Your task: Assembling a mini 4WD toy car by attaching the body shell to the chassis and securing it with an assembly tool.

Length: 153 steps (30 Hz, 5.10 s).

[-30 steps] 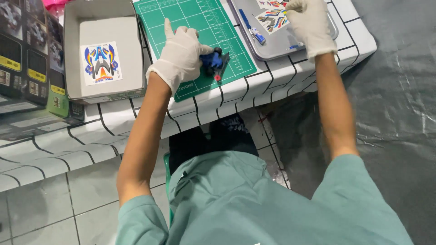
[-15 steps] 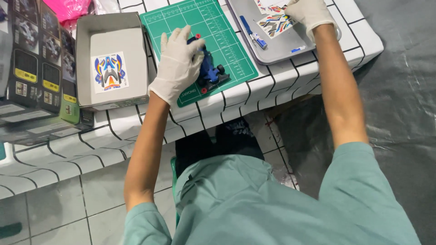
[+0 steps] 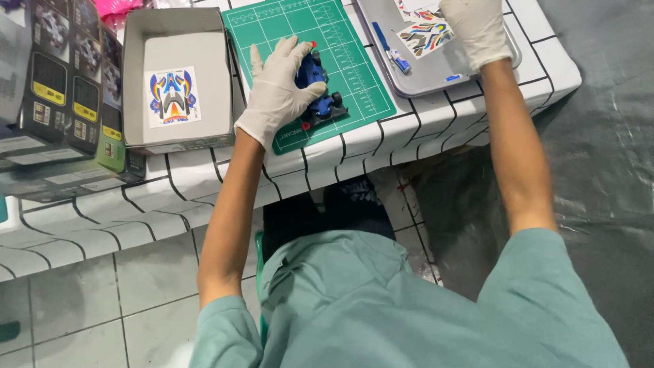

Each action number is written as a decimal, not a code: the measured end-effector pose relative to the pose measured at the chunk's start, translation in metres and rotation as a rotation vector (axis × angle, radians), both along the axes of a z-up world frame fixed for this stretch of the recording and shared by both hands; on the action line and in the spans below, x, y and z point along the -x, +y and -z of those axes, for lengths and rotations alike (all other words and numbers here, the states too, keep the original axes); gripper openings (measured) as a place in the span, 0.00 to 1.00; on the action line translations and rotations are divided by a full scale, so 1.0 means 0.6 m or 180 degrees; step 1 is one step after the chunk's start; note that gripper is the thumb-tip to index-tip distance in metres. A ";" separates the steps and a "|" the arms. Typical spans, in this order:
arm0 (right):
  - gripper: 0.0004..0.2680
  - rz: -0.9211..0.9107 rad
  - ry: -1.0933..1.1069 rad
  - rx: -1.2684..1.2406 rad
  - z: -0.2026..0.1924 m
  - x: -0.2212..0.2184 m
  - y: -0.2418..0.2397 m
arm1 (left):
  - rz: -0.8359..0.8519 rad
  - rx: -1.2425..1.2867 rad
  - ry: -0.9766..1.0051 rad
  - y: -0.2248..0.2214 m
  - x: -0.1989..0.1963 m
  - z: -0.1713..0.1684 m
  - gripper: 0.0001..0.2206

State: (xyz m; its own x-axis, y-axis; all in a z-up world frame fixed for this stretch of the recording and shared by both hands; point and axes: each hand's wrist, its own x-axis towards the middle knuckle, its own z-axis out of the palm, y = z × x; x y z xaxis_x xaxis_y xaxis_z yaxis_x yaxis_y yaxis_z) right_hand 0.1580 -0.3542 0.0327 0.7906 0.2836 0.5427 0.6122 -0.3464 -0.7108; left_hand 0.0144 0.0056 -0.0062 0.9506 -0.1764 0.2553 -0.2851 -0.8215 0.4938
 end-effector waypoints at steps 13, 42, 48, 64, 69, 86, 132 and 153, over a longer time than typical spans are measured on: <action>0.08 -0.0491 0.1240 0.0010 0.050 0.243 0.156 | -0.0415 0.0278 -0.0548 0.003 -0.010 0.054 0.39; 0.08 -0.0779 0.0204 0.0511 0.066 0.251 0.191 | -0.0354 0.0474 -0.0754 0.003 -0.012 0.065 0.27; 0.16 -0.0887 -0.0339 -0.0147 0.070 0.253 0.172 | -0.0371 0.0491 -0.0804 0.003 -0.010 0.069 0.27; 0.01 0.0914 0.0831 0.1595 0.084 -0.023 -0.067 | -0.1065 0.0035 -0.0927 -0.019 -0.004 0.010 0.34; 0.03 0.0784 0.0463 0.1735 0.122 -0.065 -0.086 | -0.1207 -0.0324 -0.0588 -0.019 -0.038 0.013 0.33; 0.04 -0.0821 -0.0486 0.0779 -0.028 0.172 0.095 | 0.0791 -0.0309 0.1607 -0.020 -0.009 -0.123 0.40; 0.02 -0.1449 -0.1808 0.1591 0.056 0.188 0.155 | -0.1023 -0.0942 -0.1093 -0.112 0.035 0.081 0.29; 0.02 -0.1803 0.0082 0.1774 0.012 0.152 0.164 | -0.1070 -0.0985 -0.1100 -0.114 0.035 0.082 0.30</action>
State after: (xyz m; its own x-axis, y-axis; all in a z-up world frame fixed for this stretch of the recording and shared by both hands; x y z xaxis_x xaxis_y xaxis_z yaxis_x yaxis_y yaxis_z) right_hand 0.0666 -0.2560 0.0256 0.4551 0.8708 0.1861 0.7874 -0.2960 -0.5408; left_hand -0.0066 -0.0627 -0.0557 0.8379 0.0051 0.5459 -0.0855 -0.9864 0.1405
